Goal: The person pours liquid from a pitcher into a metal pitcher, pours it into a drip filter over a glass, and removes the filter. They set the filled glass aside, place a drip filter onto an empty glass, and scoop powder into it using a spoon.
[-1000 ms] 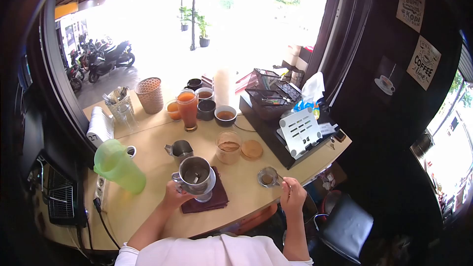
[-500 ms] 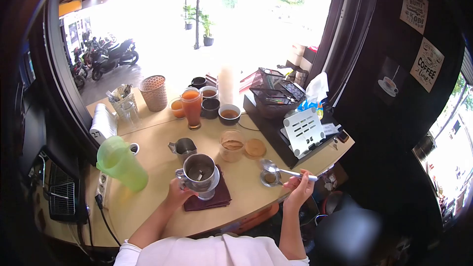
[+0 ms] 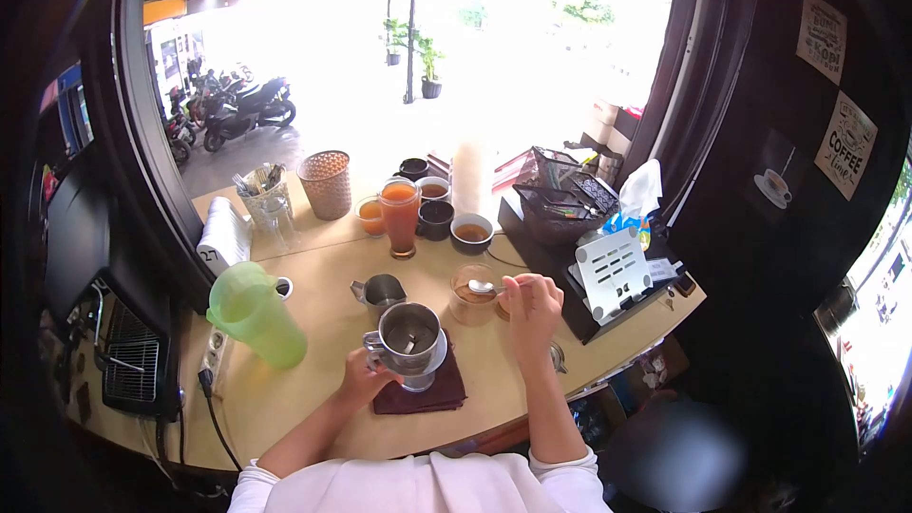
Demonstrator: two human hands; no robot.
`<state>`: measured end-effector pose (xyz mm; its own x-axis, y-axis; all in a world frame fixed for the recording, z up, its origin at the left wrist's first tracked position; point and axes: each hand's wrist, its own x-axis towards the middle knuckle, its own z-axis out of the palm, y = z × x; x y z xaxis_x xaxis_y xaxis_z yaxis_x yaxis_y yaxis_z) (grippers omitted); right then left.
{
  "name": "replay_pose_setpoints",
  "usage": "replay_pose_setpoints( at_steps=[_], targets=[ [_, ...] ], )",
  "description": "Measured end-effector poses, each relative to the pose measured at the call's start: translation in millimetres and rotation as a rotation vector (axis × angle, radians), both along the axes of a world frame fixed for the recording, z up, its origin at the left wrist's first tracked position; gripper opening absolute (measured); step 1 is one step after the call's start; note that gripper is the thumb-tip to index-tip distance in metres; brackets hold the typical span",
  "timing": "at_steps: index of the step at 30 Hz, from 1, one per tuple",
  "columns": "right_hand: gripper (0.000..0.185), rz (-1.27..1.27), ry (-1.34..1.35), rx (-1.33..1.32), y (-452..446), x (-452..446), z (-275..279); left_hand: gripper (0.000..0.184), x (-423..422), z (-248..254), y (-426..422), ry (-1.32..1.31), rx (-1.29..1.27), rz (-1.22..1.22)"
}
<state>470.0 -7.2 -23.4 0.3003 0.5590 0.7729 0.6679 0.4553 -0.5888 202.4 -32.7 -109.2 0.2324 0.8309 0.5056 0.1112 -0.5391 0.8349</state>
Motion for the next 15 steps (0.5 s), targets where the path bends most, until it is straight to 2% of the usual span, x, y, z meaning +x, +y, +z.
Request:
replay_pose_setpoints(
  at_steps=[1,5,8,11,15],
  targets=[
    [0.012,-0.085,-0.187,0.016,6,-1,4,0.03,-1,-1,1,0.001,0.002,-0.008],
    [0.02,-0.111,-0.193,-0.01,32,-9,1,0.033,-1,8,0,-0.015,-0.07,-0.062],
    [0.02,-0.112,-0.184,0.001,49,-8,-8,0.037,-8,-8,7,0.045,-0.052,-0.098],
    [0.02,-0.107,-0.202,0.056,55,-8,-21,0.04,-7,-3,6,0.078,-0.068,-0.075],
    [0.024,-0.076,-0.202,0.112,56,-5,-30,0.044,-6,-13,8,0.025,-0.095,-0.068]
  ],
)
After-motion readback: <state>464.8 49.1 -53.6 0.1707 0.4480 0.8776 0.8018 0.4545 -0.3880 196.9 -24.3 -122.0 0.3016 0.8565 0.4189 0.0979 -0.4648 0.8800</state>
